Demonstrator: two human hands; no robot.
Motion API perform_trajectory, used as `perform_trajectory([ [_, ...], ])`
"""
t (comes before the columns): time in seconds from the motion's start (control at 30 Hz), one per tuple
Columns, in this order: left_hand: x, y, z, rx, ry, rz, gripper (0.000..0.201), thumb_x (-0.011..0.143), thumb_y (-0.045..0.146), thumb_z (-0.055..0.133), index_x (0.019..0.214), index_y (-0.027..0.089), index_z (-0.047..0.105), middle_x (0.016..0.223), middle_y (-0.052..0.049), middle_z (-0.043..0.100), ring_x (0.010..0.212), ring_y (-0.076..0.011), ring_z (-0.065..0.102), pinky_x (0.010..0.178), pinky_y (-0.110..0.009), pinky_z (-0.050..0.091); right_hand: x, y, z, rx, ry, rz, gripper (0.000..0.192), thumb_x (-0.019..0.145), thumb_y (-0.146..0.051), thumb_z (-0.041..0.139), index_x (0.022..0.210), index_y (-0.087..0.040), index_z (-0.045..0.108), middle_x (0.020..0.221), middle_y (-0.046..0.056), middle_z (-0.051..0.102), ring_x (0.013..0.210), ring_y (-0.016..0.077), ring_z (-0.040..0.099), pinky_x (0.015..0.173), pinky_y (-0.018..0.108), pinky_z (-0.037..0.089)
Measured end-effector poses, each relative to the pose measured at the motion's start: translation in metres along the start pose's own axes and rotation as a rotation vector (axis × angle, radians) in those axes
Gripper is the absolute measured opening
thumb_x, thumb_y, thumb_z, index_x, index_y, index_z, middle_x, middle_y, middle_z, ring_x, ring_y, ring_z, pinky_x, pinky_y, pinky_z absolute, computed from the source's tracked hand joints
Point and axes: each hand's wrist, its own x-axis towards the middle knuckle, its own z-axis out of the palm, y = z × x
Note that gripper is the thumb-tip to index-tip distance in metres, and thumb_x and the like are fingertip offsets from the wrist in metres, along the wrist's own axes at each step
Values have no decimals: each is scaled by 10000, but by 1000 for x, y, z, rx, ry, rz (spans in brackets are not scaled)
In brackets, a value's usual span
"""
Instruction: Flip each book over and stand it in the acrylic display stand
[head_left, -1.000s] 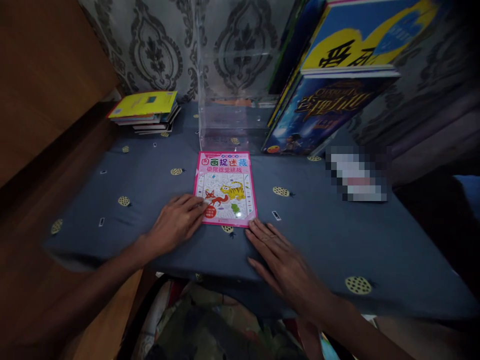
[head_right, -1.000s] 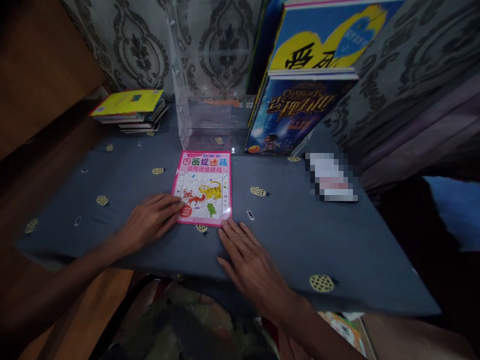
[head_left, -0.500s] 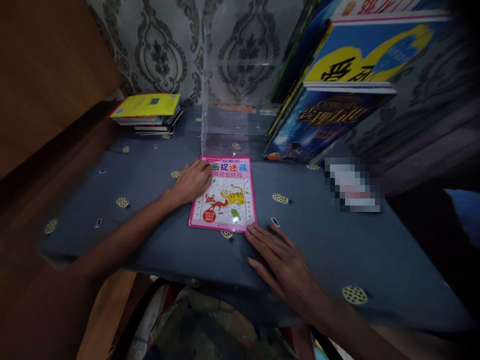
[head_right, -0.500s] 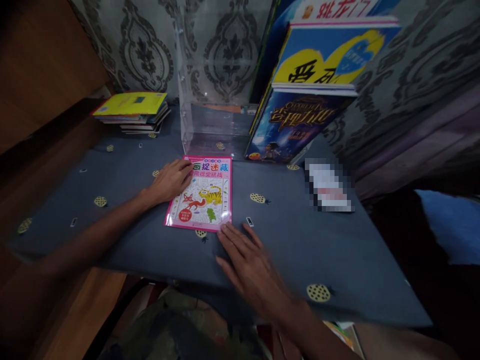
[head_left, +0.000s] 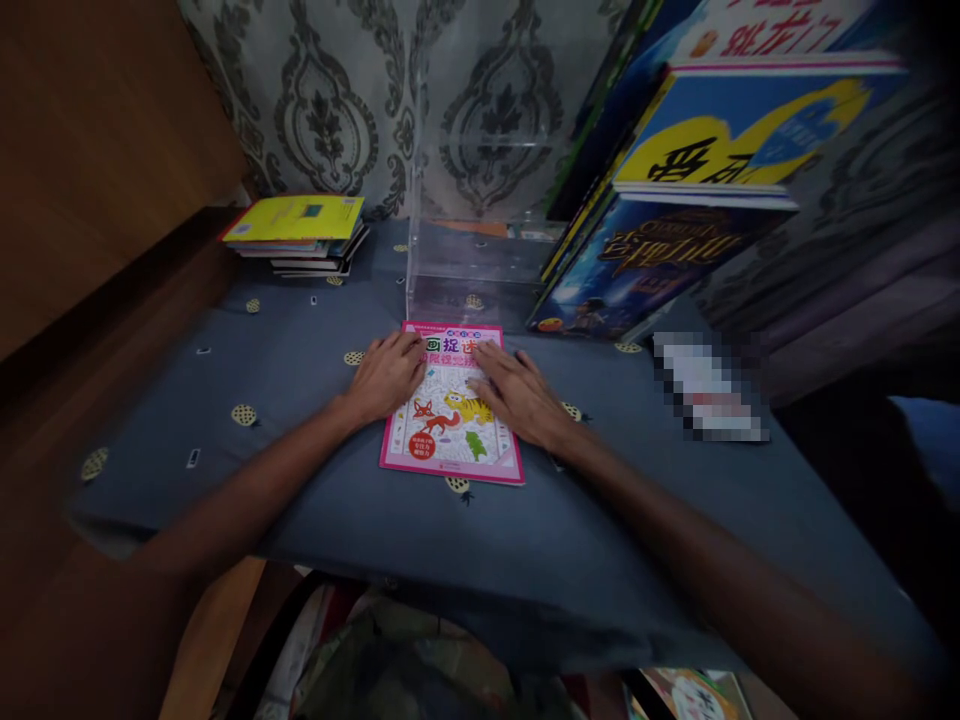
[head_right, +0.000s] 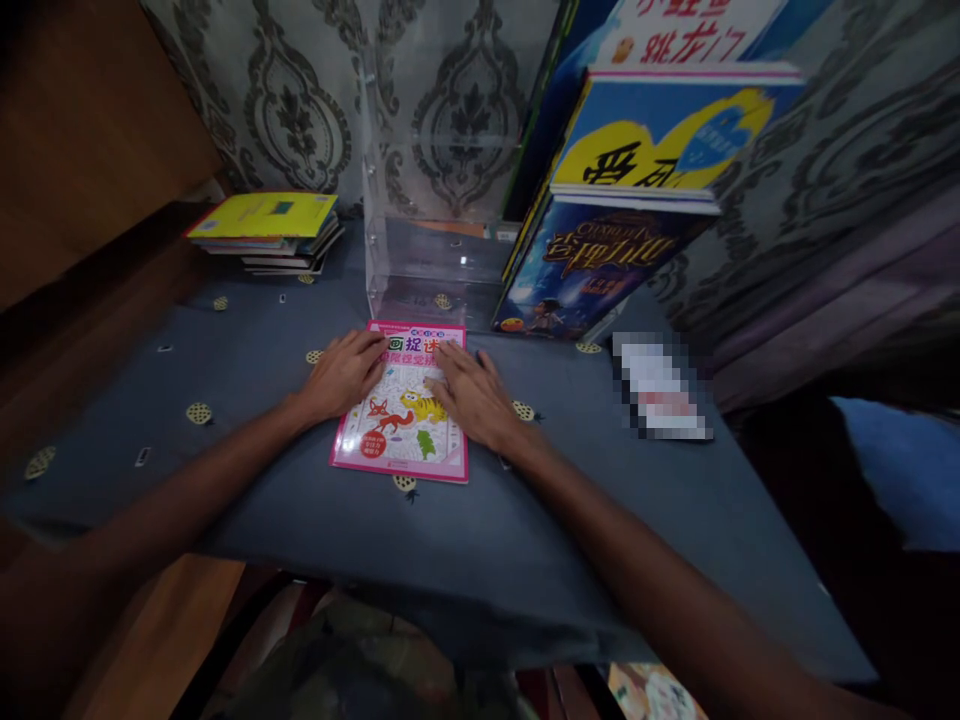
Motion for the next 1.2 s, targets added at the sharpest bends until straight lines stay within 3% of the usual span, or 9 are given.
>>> perform_trajectory([
  [0.17, -2, -1, 3, 4, 11, -29, 380, 1014, 275, 403, 1314, 134, 590, 1322, -151, 606, 1180, -287, 538, 941, -414, 449, 9, 14, 7, -59, 81, 70, 617, 1028, -501, 294, 1512, -136, 414, 1583, 166, 417, 1480, 315, 353, 1186, 586, 280],
  [0.37, -4, 3, 4, 0, 9, -171, 415, 1007, 335, 437, 1353, 147, 565, 1358, -184, 570, 1214, -326, 521, 989, -466, 421, 8, 15, 8, -80, 71, 120, 690, 1008, -546, 333, 1523, -89, 375, 1597, 198, 379, 1473, 332, 359, 1201, 549, 266],
  [0.53, -3, 1, 3, -120, 17, -198, 395, 979, 295, 470, 1325, 144, 588, 1343, -179, 600, 1293, -339, 497, 1056, -499, 394, 8, 14, 9, -79, 86, 123, 671, 1018, -522, 285, 1519, -87, 386, 1593, 197, 385, 1477, 321, 358, 1205, 546, 265],
  [0.67, 4, -11, 6, -554, 121, -263, 418, 884, 202, 543, 1294, 155, 609, 1272, -137, 670, 1193, -296, 595, 1067, -464, 431, 6, 12, 10, -68, 85, 116, 656, 1013, -494, 307, 1517, -81, 390, 1597, 207, 373, 1489, 321, 337, 1205, 546, 272],
  [0.77, 10, -13, 9, -1079, 243, -491, 458, 812, 160, 583, 1269, 162, 601, 1197, -109, 715, 1101, -253, 668, 989, -395, 514, 5, 11, 10, -46, 82, 128, 659, 1007, -481, 335, 1514, -62, 387, 1596, 222, 369, 1496, 320, 321, 1211, 526, 275],
  [0.9, 12, -1, 7, -1620, 155, -796, 369, 752, 161, 673, 1119, 132, 652, 958, -105, 771, 907, -258, 741, 833, -378, 594, 2, 10, 11, 15, 118, 140, 636, 996, -453, 361, 1512, -83, 391, 1594, 205, 380, 1493, 325, 328, 1203, 534, 300],
  [0.97, 11, 7, 2, -1774, 103, -829, 243, 737, 132, 691, 980, 124, 679, 841, -94, 771, 841, -255, 752, 811, -374, 608, 1, 10, 11, 60, 134, 150, 633, 993, -437, 359, 1506, -68, 395, 1597, 210, 372, 1488, 326, 339, 1205, 523, 306],
  [1.07, 11, 18, -9, -1897, 147, -828, 125, 741, 105, 698, 862, 132, 682, 765, -77, 763, 796, -241, 754, 811, -365, 615, 0, 8, 11, 219, 197, 171, 657, 1001, -459, 332, 1511, -48, 381, 1597, 223, 365, 1488, 318, 340, 1213, 515, 303],
  [1.2, 13, 29, -23, -1987, 244, -753, 105, 759, 138, 716, 863, 141, 700, 762, -64, 763, 747, -231, 749, 807, -372, 614, -1, 4, 6, 651, 352, 166, 694, 976, -594, 391, 1502, -143, 421, 1526, 171, 497, 1421, 300, 453, 1184, 519, 349],
])
